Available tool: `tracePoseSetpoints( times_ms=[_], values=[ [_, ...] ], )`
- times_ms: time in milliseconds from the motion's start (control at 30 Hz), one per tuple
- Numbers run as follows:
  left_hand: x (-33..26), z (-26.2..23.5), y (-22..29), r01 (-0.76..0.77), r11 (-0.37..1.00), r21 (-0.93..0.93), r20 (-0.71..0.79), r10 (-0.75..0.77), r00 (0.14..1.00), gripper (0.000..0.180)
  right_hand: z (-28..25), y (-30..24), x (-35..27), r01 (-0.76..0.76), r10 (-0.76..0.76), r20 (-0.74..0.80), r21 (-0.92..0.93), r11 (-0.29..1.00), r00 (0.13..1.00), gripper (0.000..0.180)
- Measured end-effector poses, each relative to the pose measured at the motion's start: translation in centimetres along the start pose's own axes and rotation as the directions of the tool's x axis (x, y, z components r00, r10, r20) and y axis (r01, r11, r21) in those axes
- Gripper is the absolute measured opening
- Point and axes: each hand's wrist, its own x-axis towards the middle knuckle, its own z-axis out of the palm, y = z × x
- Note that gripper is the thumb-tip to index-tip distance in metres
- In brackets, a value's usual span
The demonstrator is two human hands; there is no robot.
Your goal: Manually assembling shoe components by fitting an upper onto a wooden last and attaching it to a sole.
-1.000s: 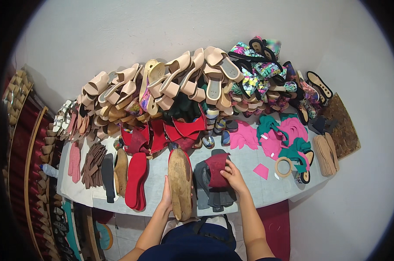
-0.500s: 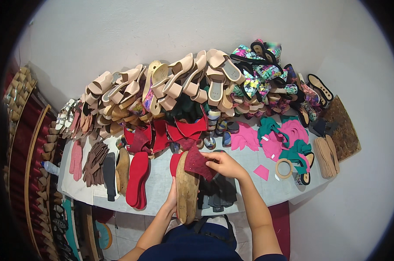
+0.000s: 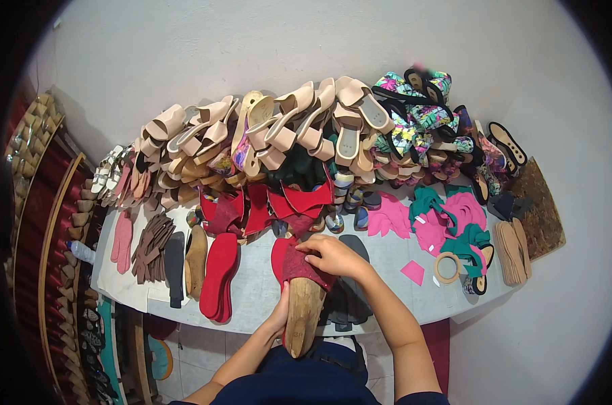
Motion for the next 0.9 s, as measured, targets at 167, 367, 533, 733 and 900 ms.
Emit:
tracePoseSetpoints(
  times_ms=[167,367,533,733,900],
  values=[
    [-0.8,1.4,1.5,0.028,0.999,-0.018,0.022,-0.027,0.999,0.089,-0.3,-0.5,0.0,-0.059,0.061,-0.047,0.038,0.998,0.997,0.027],
    [0.3,0.4,0.8,0.0,1.0,-0.021,0.011,0.0,1.0,0.096,-0.4,0.6,-0.2,0.026,-0.02,-0.093,0.069,0.997,0.995,0.025],
    [0.7,0.8,0.8,-0.037,0.999,-0.015,-0.03,0.036,0.999,0.096,-1.1,1.0,-0.7,0.148,-0.128,-0.132,0.151,0.977,0.983,0.019],
    [0.9,0.5,0.9,-0.013,0.999,-0.04,-0.01,0.012,1.0,0.084,-2.2,1.0,-1.1,0.142,-0.12,-0.116,0.195,0.97,0.986,0.019],
    [1.0,-0.2,0.3,-0.026,0.997,-0.066,-0.029,0.024,0.999,0.079,-1.1,2.4,-1.9,-0.01,0.04,-0.393,0.08,0.997,0.919,0.024]
  ],
)
